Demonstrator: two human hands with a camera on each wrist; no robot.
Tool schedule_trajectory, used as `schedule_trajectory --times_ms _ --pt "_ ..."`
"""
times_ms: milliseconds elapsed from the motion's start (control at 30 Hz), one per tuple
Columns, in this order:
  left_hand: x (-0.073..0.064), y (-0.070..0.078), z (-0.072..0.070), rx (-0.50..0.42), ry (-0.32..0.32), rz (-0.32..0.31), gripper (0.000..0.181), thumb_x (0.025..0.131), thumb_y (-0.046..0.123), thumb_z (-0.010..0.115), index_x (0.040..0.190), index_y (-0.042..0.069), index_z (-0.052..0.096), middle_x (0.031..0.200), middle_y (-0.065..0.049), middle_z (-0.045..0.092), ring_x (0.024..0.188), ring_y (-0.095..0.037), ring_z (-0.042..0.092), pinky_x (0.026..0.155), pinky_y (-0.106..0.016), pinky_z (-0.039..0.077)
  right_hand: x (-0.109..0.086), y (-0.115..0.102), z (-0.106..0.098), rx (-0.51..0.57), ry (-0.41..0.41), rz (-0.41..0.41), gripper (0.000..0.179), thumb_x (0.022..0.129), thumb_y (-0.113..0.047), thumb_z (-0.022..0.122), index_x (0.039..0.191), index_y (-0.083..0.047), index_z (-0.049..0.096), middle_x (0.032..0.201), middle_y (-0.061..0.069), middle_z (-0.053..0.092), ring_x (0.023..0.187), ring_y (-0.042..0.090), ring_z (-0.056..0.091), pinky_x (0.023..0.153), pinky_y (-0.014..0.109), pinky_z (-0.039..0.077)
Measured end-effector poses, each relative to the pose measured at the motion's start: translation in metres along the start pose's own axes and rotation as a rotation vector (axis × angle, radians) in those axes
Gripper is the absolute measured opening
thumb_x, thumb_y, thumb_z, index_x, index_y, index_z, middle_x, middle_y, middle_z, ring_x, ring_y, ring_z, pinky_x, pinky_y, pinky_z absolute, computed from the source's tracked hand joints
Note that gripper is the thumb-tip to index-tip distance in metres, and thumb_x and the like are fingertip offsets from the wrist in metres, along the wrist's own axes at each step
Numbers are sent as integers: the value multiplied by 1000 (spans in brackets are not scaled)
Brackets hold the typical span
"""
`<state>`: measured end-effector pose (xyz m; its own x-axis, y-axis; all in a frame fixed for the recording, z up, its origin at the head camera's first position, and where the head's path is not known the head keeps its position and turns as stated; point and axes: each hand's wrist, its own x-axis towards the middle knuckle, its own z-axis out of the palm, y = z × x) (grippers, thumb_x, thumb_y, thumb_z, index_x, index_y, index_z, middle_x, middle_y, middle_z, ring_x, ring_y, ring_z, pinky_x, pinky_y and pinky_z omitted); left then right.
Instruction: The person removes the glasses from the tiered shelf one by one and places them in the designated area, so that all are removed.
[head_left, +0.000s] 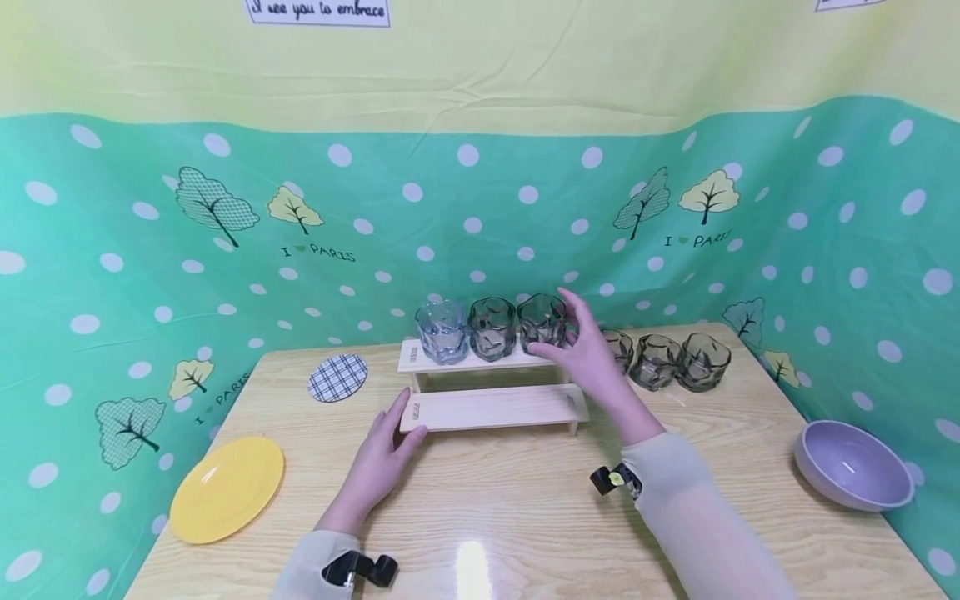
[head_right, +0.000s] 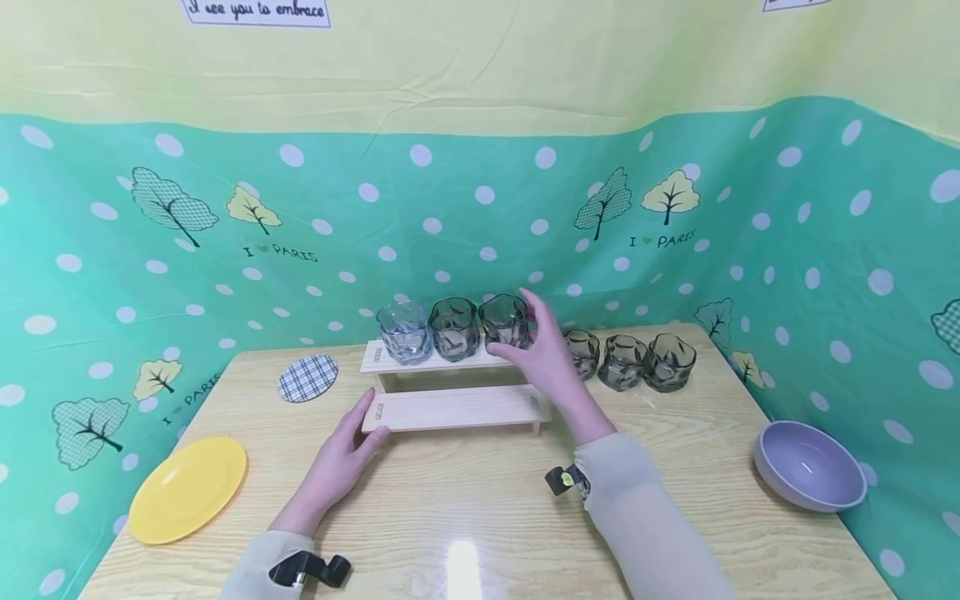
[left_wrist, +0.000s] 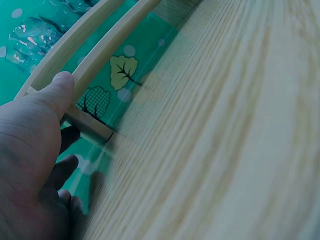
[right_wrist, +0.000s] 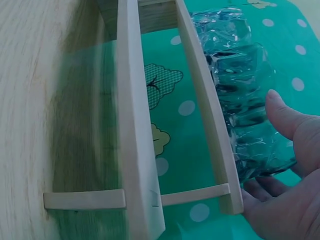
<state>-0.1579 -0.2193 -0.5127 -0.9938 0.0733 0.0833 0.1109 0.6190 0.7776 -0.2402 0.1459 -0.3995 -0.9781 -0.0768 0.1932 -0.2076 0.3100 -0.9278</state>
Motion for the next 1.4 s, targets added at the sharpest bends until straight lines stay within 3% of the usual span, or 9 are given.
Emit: schedule_trajectory --times_ms 333,633,1400 --pt "0 1 -1 4 -6 2 81 111 54 64 178 25 27 175 -22 36 162 -58 16 127 -76 19 3 5 3 -17 -4 21 114 90 -27 96 177 -31 22 183 10 16 166 40 22 133 55 26" --pt "0 -1 0 10 1 3 82 111 55 63 177 21 28 174 -23 37 162 -58 16 127 -76 19 3 6 5 -53 -6 43 110 93 -28 94 177 -34 23 183 12 16 162 47 28 131 60 30" --pt "0 -1 1 8 -2 1 81 111 54 63 178 25 27 174 -23 37 162 -56 17 127 -75 20 7 6 5 -62 -3 69 107 93 -32 94 176 -35 26 182 15 19 159 51 33 129 61 34"
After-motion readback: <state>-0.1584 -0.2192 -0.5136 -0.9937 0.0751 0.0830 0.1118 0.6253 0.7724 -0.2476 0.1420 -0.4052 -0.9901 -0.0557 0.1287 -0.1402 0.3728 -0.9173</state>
